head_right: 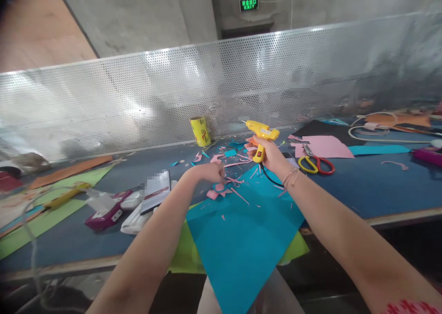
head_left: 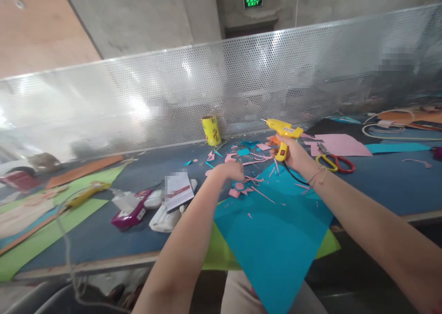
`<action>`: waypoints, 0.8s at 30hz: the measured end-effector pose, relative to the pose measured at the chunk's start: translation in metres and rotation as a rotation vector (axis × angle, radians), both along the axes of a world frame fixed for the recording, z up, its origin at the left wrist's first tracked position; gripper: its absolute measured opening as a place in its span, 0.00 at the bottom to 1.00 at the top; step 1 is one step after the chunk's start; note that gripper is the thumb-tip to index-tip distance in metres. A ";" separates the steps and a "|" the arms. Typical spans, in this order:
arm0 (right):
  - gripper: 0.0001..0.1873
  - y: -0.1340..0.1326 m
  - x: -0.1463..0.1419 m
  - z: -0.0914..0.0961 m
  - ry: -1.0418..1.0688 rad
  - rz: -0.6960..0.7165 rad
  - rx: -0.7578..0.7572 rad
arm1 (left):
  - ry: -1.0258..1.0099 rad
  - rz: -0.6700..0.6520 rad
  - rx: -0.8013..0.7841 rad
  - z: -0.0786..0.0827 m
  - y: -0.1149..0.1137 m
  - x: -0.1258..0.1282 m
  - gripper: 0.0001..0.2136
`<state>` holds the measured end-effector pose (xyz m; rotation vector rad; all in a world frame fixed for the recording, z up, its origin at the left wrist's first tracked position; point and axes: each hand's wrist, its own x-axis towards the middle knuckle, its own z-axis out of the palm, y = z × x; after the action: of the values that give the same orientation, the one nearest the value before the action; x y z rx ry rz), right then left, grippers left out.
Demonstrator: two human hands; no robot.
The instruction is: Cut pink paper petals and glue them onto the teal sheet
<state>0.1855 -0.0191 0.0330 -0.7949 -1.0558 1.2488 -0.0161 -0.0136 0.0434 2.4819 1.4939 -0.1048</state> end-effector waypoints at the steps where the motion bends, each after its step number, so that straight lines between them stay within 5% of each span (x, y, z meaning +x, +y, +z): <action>1: 0.10 0.000 0.000 0.000 0.005 0.001 0.001 | -0.002 0.016 -0.074 0.000 0.000 -0.002 0.08; 10: 0.12 0.005 0.001 -0.006 -0.094 0.051 0.080 | -0.130 0.063 -0.244 -0.007 0.003 -0.004 0.12; 24: 0.09 0.004 0.000 -0.008 -0.158 0.030 0.133 | -0.212 -0.165 -0.011 0.002 0.011 -0.006 0.05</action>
<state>0.1853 -0.0148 0.0246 -0.7866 -1.2691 1.1419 -0.0217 -0.0031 0.0453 2.5139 1.2009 0.1174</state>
